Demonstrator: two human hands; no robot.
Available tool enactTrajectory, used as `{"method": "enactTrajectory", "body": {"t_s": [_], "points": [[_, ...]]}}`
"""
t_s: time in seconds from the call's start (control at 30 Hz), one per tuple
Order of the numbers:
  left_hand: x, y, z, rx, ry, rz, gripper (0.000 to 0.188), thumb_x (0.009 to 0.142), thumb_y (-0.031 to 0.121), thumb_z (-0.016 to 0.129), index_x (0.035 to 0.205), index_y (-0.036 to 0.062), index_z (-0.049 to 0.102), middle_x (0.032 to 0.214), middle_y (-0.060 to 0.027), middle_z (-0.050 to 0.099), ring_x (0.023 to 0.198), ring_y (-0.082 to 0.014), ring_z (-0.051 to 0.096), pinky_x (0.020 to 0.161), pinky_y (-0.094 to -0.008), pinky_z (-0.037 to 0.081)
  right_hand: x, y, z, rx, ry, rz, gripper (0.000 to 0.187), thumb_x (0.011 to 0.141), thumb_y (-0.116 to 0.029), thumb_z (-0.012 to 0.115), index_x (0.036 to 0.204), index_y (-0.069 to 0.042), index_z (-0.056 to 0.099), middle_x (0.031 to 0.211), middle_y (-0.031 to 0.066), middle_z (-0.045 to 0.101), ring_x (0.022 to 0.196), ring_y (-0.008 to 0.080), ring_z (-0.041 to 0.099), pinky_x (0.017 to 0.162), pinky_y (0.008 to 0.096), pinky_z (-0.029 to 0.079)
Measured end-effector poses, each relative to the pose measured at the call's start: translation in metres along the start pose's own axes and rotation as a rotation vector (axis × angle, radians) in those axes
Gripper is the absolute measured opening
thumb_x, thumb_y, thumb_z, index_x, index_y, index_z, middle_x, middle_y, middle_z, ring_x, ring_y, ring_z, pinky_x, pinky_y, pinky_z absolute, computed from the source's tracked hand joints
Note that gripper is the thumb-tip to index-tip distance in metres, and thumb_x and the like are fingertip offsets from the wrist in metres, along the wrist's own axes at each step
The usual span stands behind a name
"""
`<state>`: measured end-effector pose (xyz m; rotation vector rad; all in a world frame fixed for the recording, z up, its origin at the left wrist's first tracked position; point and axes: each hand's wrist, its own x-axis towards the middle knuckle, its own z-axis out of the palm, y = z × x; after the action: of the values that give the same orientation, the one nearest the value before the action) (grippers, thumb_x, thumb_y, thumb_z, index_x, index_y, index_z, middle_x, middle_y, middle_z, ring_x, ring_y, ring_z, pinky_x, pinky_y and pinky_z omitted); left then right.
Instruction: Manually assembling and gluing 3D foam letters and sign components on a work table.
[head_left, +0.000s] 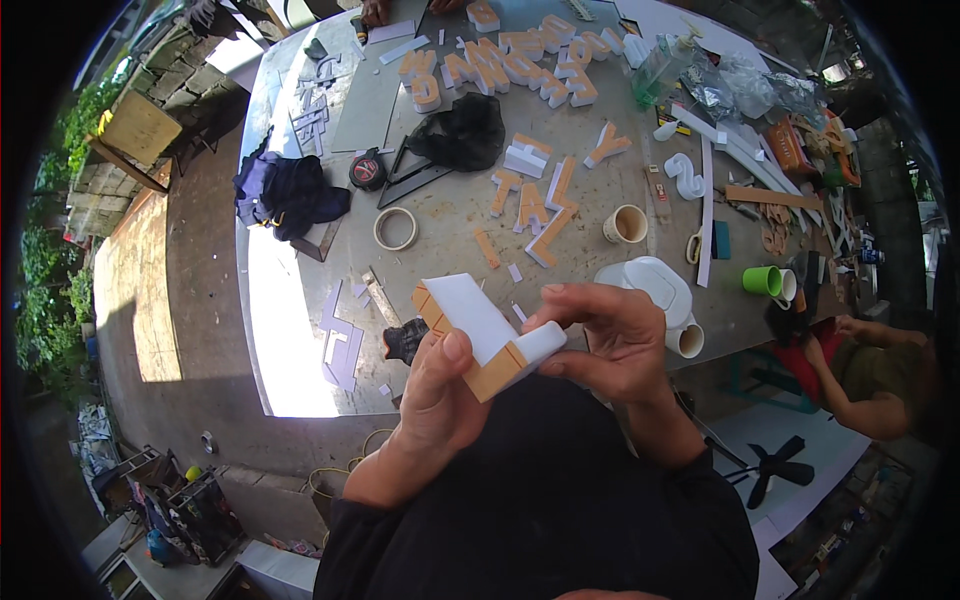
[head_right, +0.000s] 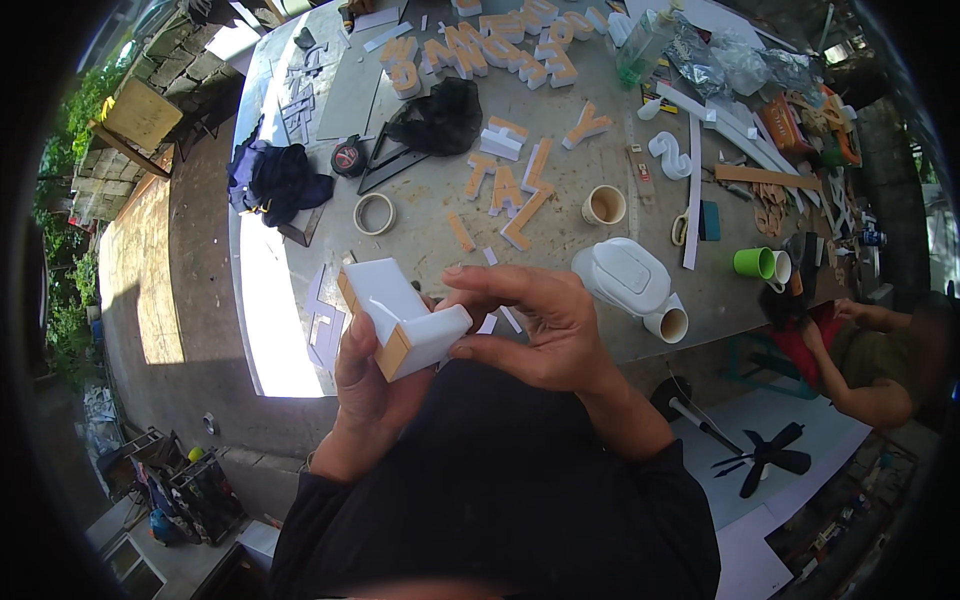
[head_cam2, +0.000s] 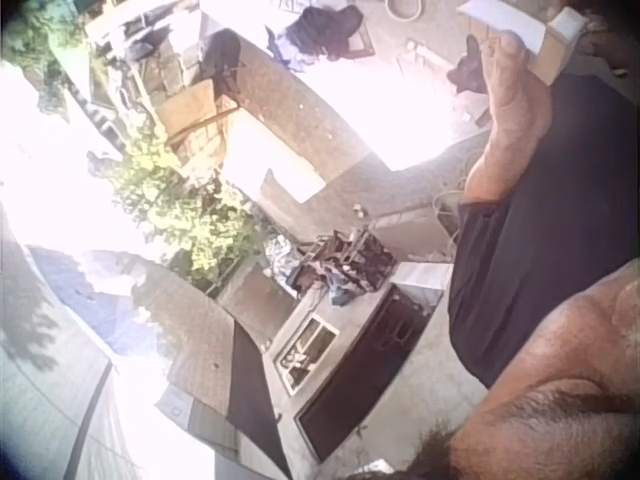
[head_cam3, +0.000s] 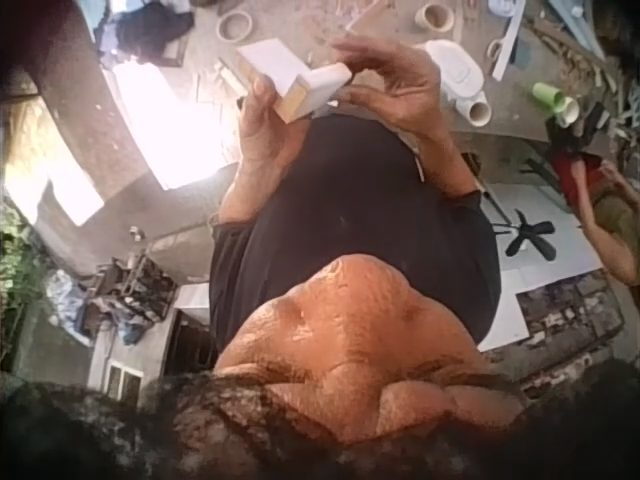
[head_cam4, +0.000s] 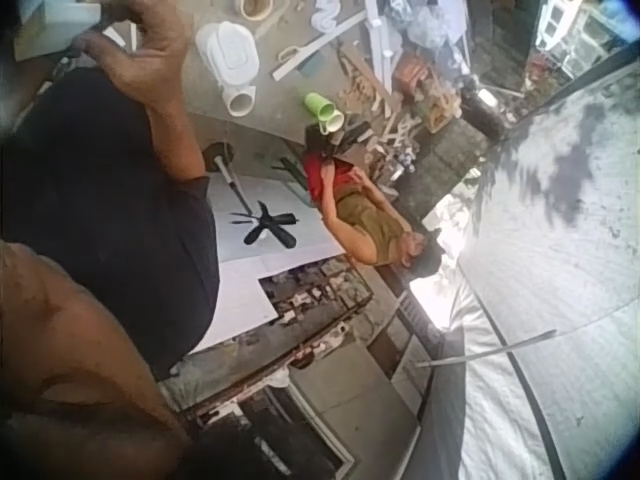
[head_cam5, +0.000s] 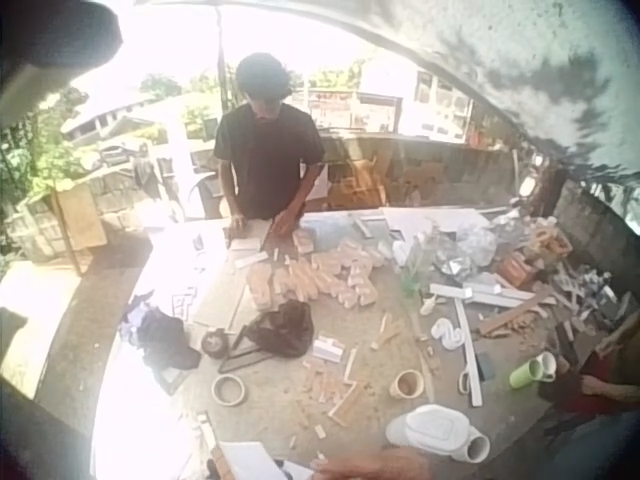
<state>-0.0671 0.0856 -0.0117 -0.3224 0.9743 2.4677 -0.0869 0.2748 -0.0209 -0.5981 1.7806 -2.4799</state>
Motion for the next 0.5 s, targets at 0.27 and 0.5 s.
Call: {"method": "enactTrajectory", "body": {"t_s": [0.27, 0.5], "points": [[0.005, -0.007, 0.013, -0.079, 0.064, 0.138, 0.066, 0.092, 0.044, 0.062, 0.132, -0.0052, 0.046, 0.126, -0.0147, 0.057, 0.122, -0.0249, 0.055, 0.107, -0.0413, 0.039, -0.002, 0.006, 0.025, -0.913, 0.172, -0.421, 0.061, 0.073, -0.01, 0.085, 0.126, 0.003, 0.057, 0.118, 0.0189, 0.064, 0.107, 0.0306, 0.064, 0.086, 0.0375, 0.056], [0.007, -0.012, 0.013, 0.028, 0.092, 0.18, 0.059, 0.092, 0.049, 0.062, 0.13, 0.0068, 0.049, 0.123, -0.0085, 0.058, 0.114, -0.0215, 0.057, 0.097, -0.0386, 0.045, -0.003, 0.009, 0.023, -1.015, 0.197, -0.472, 0.062, 0.074, -0.01, 0.084, 0.126, 0.006, 0.054, 0.117, 0.0206, 0.064, 0.104, 0.0314, 0.066, 0.081, 0.0361, 0.057]]}}
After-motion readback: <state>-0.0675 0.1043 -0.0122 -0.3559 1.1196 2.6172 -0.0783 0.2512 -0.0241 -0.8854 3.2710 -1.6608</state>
